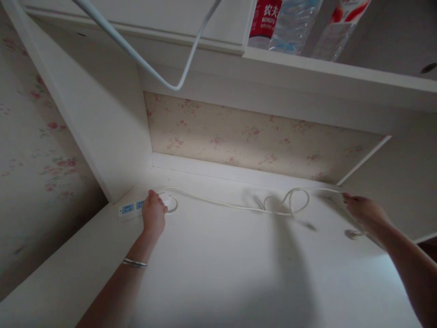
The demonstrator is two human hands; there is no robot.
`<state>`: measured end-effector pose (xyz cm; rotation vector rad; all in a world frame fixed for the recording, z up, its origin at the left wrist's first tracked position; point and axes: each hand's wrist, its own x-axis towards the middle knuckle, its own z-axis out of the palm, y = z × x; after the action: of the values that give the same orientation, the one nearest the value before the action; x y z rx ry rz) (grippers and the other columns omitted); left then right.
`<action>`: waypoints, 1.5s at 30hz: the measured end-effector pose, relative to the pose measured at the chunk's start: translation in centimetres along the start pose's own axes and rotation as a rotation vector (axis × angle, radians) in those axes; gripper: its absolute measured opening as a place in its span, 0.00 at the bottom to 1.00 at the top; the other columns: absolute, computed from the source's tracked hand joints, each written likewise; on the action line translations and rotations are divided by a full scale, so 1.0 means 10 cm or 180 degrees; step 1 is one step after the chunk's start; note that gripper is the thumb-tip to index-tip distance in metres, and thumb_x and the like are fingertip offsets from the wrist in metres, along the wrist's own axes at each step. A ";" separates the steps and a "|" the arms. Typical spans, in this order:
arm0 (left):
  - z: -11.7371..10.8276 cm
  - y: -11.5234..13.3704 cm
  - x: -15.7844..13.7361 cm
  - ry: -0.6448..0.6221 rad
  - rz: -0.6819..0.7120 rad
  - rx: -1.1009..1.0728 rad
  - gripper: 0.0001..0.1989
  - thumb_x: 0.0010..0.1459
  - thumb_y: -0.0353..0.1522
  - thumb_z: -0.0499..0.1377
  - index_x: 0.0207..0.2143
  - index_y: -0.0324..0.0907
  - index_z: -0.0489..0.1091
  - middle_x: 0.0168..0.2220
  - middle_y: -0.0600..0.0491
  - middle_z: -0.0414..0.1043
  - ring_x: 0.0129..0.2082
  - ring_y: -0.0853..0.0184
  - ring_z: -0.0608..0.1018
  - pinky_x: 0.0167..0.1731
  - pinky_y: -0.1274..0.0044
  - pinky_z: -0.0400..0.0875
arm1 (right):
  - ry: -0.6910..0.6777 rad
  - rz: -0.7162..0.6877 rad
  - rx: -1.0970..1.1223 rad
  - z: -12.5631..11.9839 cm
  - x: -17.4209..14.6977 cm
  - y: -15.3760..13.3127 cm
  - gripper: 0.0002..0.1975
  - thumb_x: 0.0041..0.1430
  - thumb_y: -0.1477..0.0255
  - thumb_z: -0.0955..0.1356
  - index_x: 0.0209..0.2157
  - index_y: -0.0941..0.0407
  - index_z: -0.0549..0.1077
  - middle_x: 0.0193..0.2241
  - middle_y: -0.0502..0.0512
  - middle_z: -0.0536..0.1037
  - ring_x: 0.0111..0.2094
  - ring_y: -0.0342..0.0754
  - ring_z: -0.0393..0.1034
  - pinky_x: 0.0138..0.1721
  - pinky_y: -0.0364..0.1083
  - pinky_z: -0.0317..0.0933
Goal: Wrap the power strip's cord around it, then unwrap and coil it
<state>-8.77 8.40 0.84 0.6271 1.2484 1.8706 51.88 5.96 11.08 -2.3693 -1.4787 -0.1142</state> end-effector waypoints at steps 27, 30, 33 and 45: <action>0.13 -0.03 -0.48 -0.2081 -0.0041 0.0713 0.21 0.53 0.42 0.55 0.45 0.39 0.71 0.31 0.52 0.70 0.21 0.73 0.64 0.22 0.78 0.58 | -0.2210 -0.1941 0.1967 0.04 -1.69 -3.29 0.24 0.57 0.50 0.60 0.20 0.55 0.61 0.15 0.44 0.57 0.17 0.39 0.49 0.20 0.41 0.45; 0.15 -0.06 -0.49 -0.2147 -0.0120 0.0785 0.19 0.54 0.40 0.54 0.45 0.40 0.71 0.34 0.51 0.72 0.21 0.73 0.64 0.23 0.78 0.57 | -0.2116 -0.1913 0.2427 0.22 -1.67 -3.49 0.24 0.57 0.49 0.59 0.22 0.55 0.63 0.15 0.43 0.57 0.17 0.39 0.49 0.20 0.41 0.46; 0.15 -0.05 -0.53 -0.2421 -0.0134 0.0835 0.17 0.54 0.35 0.51 0.43 0.39 0.72 0.35 0.51 0.72 0.23 0.72 0.64 0.25 0.77 0.57 | -0.1904 -0.2094 0.2387 0.39 -1.65 -3.69 0.24 0.59 0.51 0.58 0.23 0.56 0.66 0.15 0.45 0.61 0.18 0.40 0.54 0.23 0.41 0.49; 0.26 -0.14 -0.64 -0.2083 0.0484 0.1277 0.15 0.57 0.42 0.53 0.27 0.39 0.67 0.23 0.57 0.63 0.25 0.69 0.65 0.27 0.79 0.57 | -0.2293 -0.1919 0.2340 1.01 -1.67 -4.03 0.14 0.58 0.66 0.60 0.29 0.58 0.73 0.17 0.48 0.70 0.20 0.41 0.62 0.25 0.41 0.55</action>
<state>-2.69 4.76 0.67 1.4474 1.1427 1.3438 7.54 10.97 7.35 -1.3575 -2.0233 1.0420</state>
